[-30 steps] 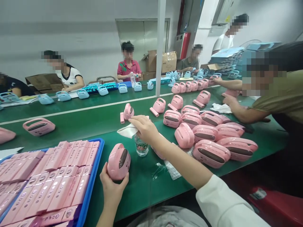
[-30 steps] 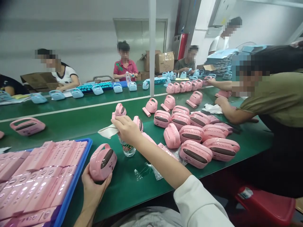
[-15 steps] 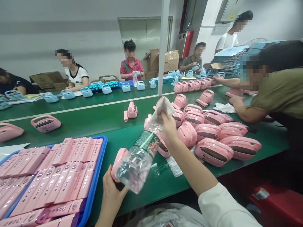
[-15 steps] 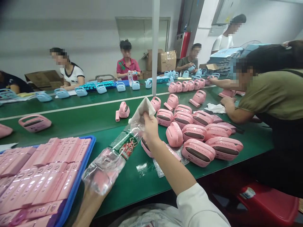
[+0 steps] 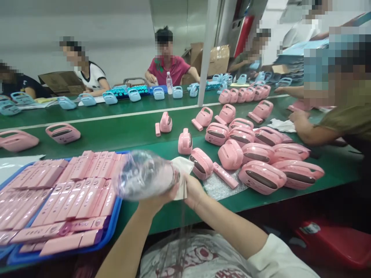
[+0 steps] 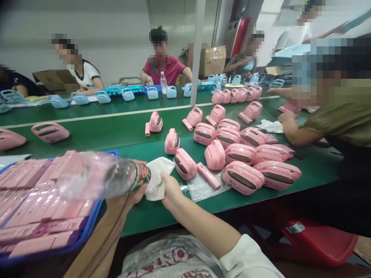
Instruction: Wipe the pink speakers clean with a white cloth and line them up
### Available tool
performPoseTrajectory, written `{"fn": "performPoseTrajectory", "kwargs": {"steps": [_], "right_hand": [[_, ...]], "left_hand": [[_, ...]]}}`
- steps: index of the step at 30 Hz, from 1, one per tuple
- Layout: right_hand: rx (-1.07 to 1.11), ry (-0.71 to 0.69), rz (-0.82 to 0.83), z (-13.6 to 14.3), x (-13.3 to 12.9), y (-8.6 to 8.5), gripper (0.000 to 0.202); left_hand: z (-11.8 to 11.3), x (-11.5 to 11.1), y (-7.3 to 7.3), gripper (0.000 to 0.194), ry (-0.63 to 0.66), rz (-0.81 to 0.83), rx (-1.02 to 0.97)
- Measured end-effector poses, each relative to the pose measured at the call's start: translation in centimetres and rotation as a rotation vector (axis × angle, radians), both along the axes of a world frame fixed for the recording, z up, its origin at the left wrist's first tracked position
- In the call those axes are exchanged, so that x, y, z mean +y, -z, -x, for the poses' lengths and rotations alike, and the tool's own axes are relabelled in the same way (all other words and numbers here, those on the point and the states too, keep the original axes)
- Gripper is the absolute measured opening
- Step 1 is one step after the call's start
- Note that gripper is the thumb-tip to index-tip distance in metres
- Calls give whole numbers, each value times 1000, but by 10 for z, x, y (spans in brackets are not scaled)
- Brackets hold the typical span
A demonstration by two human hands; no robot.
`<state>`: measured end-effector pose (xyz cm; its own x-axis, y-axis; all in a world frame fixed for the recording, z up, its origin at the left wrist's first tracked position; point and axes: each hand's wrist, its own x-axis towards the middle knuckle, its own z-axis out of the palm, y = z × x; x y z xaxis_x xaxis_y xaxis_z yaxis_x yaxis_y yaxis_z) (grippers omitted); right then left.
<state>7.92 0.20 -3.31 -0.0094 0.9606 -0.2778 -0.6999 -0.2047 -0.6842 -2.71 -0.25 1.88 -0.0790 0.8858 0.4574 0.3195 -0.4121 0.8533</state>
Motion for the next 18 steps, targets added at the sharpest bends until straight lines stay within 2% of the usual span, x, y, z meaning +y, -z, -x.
{"fn": "performPoseTrajectory", "kwargs": {"steps": [3, 7, 11, 15, 18], "right_hand": [[97, -17, 136, -15, -1, 3, 17], [166, -30, 221, -25, -6, -3, 19], [195, -40, 257, -25, -8, -7, 22], [187, -46, 264, -24, -6, -5, 21], [171, -59, 253, -24, -5, -2, 20]], "left_hand": [[-2, 3, -6, 37, 38, -63, -131], [-9, 7, 0, 32, 28, -73, -162], [-11, 9, 7, 36, 31, -116, -183], [-9, 8, 3, 28, 94, -184, -163], [-8, 7, 5, 29, 82, -181, -142]]}}
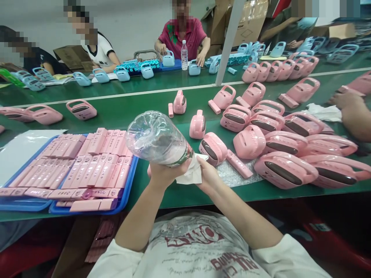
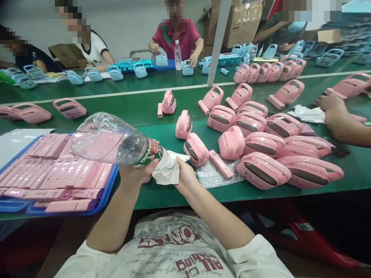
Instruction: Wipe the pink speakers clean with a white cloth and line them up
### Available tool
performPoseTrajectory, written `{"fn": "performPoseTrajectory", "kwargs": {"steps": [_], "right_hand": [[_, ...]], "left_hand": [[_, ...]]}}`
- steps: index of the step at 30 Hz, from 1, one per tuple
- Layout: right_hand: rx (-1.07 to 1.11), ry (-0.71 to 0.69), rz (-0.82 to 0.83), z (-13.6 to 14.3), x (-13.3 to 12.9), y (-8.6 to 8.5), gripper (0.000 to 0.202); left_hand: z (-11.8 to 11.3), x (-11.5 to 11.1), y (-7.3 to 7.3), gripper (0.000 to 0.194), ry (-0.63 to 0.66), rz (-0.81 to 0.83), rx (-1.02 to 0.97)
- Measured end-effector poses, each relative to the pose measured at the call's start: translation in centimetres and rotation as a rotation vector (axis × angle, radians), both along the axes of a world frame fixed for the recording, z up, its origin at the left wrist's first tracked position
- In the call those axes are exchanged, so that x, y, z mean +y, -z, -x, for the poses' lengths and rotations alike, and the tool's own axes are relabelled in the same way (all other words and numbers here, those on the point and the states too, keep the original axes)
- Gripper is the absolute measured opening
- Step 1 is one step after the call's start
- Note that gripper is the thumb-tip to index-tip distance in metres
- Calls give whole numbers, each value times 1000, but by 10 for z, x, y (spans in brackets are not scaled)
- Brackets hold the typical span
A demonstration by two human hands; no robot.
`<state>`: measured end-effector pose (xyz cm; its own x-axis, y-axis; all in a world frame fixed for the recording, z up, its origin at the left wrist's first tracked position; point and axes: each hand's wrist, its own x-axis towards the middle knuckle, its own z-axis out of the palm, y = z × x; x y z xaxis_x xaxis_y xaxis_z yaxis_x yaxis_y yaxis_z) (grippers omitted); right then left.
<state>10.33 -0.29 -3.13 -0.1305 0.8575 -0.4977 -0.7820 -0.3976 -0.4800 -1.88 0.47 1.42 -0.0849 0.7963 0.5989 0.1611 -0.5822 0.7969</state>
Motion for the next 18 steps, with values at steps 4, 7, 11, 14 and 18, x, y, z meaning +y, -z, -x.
{"fn": "performPoseTrajectory", "kwargs": {"steps": [4, 7, 11, 14, 18], "right_hand": [[-24, -23, -37, 0, -2, 1, 16], [-55, -49, -80, 3, -3, -1, 15], [-133, -66, -179, 6, 5, -8, 19], [-213, 1, -262, -8, 22, -21, 23], [-718, 409, -668, -57, 51, -58, 24]], "left_hand": [[-1, -1, 8, 37, -51, 69, 3], [-1, -1, 10, 41, -20, 96, 61], [4, -4, 4, 48, 84, -11, 210], [15, -10, 2, 72, 117, -19, 198], [46, -20, 16, 73, 32, 37, 219]]}}
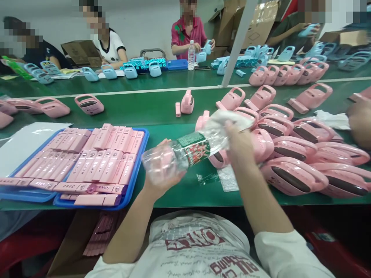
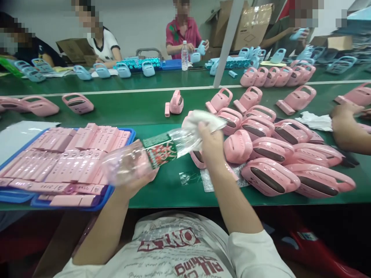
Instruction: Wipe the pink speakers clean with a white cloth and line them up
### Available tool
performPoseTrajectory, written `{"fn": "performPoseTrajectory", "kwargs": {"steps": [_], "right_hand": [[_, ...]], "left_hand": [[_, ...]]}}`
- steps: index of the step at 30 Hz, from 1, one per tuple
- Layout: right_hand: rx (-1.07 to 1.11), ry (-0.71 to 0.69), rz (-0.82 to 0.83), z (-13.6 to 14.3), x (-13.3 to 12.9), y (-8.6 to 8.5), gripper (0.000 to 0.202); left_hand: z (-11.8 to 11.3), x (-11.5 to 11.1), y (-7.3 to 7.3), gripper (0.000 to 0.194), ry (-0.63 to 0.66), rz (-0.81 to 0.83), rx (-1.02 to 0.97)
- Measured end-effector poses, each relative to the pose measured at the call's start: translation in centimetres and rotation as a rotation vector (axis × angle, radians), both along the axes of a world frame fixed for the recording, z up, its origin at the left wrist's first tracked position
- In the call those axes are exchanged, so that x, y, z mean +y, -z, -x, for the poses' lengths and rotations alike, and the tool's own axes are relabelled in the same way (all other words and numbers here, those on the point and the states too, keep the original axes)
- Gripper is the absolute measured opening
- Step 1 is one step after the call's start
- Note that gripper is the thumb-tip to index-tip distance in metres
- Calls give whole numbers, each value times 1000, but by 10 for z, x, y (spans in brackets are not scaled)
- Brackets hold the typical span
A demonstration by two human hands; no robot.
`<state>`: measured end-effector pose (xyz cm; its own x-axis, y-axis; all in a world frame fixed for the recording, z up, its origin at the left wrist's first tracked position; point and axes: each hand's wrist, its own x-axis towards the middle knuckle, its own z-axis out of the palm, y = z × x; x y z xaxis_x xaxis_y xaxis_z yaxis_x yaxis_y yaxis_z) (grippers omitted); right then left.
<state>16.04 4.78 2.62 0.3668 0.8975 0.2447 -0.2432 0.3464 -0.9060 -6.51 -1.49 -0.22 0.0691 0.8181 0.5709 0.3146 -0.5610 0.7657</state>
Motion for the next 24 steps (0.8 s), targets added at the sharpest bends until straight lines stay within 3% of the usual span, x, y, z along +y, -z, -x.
{"fn": "performPoseTrajectory", "kwargs": {"steps": [2, 4, 7, 10, 14, 17, 21, 24], "right_hand": [[-314, 283, -277, -26, 12, -23, 21], [-645, 461, -407, -40, 23, -43, 23], [-1065, 488, -378, -30, 37, -54, 36], [-1265, 373, -306, 1, 52, -41, 27], [-1328, 260, -264, 20, 67, -24, 17], [-1261, 290, -289, 8, 64, -37, 26], [-961, 509, -344, 1, 29, -63, 57], [-956, 587, -424, 19, -7, -49, 48]], "left_hand": [[19, -4, 14, 63, -198, -29, 48], [34, -7, 28, 60, -330, 17, 141], [43, -4, 46, 62, -263, 176, 244], [38, 4, 55, 60, -168, 222, 208], [32, 10, 57, 49, -97, 165, 79], [32, 4, 58, 40, -69, 166, -13], [30, -7, 63, 45, -78, 287, -212], [27, -9, 66, 56, -100, 341, -324]]}}
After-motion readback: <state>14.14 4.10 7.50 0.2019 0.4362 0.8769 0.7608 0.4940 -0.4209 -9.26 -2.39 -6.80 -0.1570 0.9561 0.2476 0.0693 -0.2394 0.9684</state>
